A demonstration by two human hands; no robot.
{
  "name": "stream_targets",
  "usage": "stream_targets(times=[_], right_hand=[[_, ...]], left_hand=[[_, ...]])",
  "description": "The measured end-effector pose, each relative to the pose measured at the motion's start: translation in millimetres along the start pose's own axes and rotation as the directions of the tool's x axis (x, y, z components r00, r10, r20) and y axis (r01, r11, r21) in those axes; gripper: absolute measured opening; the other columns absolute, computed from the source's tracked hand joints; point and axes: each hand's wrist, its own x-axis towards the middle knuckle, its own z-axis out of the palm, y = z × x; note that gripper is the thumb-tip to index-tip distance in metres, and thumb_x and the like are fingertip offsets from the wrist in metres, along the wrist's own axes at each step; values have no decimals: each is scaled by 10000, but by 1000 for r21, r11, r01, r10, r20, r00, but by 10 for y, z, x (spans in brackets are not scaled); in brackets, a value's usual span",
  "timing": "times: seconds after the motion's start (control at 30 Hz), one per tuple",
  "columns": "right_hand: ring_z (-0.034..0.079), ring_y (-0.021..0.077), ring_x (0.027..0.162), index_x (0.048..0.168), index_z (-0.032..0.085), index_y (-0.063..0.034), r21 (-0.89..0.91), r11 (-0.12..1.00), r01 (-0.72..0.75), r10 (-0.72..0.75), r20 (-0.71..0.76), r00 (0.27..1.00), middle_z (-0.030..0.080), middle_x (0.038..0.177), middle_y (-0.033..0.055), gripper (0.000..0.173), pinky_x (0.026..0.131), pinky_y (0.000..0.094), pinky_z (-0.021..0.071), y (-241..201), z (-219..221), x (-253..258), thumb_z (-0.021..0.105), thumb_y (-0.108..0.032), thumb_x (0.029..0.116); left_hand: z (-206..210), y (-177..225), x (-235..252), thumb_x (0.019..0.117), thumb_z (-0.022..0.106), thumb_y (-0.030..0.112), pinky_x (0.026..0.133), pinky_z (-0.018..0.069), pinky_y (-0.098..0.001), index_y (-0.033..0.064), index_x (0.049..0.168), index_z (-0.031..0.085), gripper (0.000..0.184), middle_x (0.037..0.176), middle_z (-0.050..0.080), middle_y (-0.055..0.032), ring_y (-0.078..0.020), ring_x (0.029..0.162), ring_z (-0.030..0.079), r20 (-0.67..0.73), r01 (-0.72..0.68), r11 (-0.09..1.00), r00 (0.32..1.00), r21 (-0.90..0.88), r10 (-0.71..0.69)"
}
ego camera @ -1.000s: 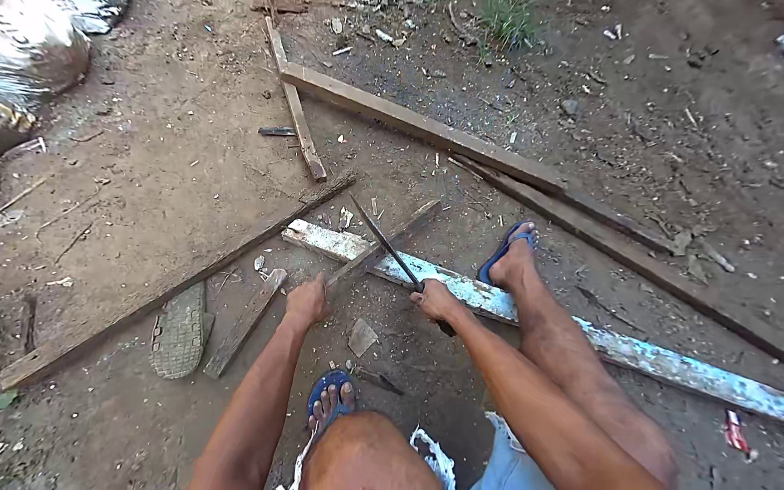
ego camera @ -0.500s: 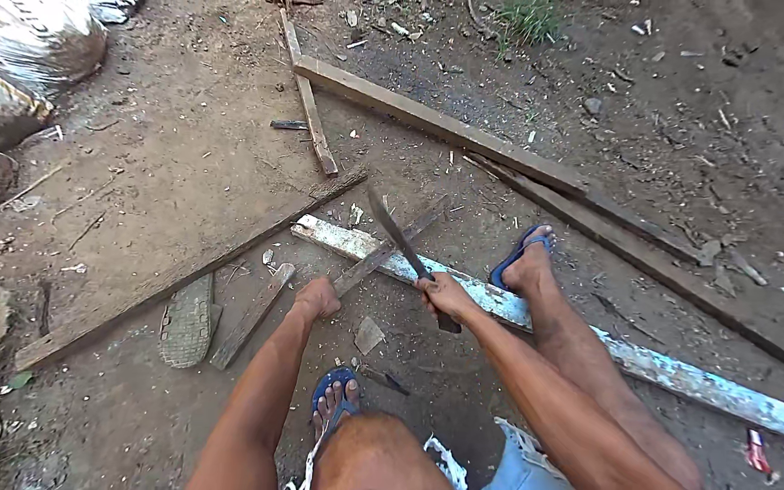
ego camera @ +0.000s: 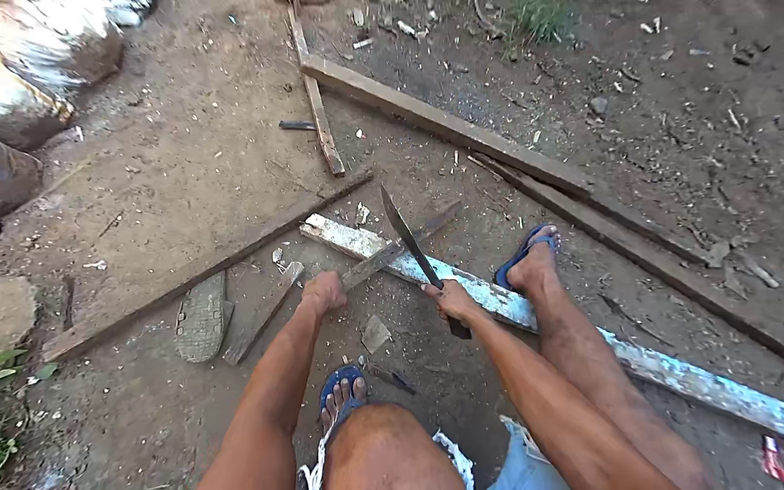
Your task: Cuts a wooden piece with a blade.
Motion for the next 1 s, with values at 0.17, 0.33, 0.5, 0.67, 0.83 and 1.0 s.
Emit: stream_targets(times=[0.17,0.33,0.5,0.67,0.83,1.0], right_hand=[[538,151,439,952,590,-51,442,876,191,-165,-97,981,543,605,32,450,452,325,542,-802,-383,-573,559,-488,1053],[567,201,453,944,601,-110,291,564,773,-515,-607,605,551,605,30,430,466,424,566,-1247,-548,-775,559,-528,1034],[639,230,615,1028,664,-40,-73,978,194,-207,-307,929,642,741,95,416,624,481,564,46,16,-34,598,-448,980],[495,132,438,1035,555,-81,424,893,-155,58,232,971,503,620,9,149,426,306,501,-132,-233,-137,529,-227,1057],[555,158,454,969,605,-41,474,787,395,-291,-280,915,565,601,38,199,480,346,549,-836,-470,-547,646,-234,997],[578,222,454,904,598,-87,293,628,721,-399,-674,622,568,588,58,212,469,445,557,-802,-244,-434,629,-284,974]], left_hand=[[-43,26,-36,806,758,372,887,547,-684,61,1234,655,539,1231,688,-234,-433,1151,675,6,-3,999,1000,35,3],[4,-23,93,798,748,394,888,548,-677,27,1095,698,475,1191,700,-231,-418,1140,680,75,14,999,997,42,-17],[9,-15,88,802,746,385,883,545,-682,17,1099,693,476,1188,699,-238,-418,1136,681,79,9,1000,997,18,-10],[-35,-2,40,807,749,395,889,549,-676,39,1161,688,505,1223,695,-223,-413,1155,677,54,18,998,998,64,-22],[-26,-1,40,802,749,368,897,542,-683,13,1125,686,485,1222,690,-236,-417,1156,675,75,30,999,997,28,-32],[-4,-2,72,798,747,384,885,545,-676,33,1089,695,459,1180,706,-221,-411,1133,684,69,34,999,997,29,-36]])
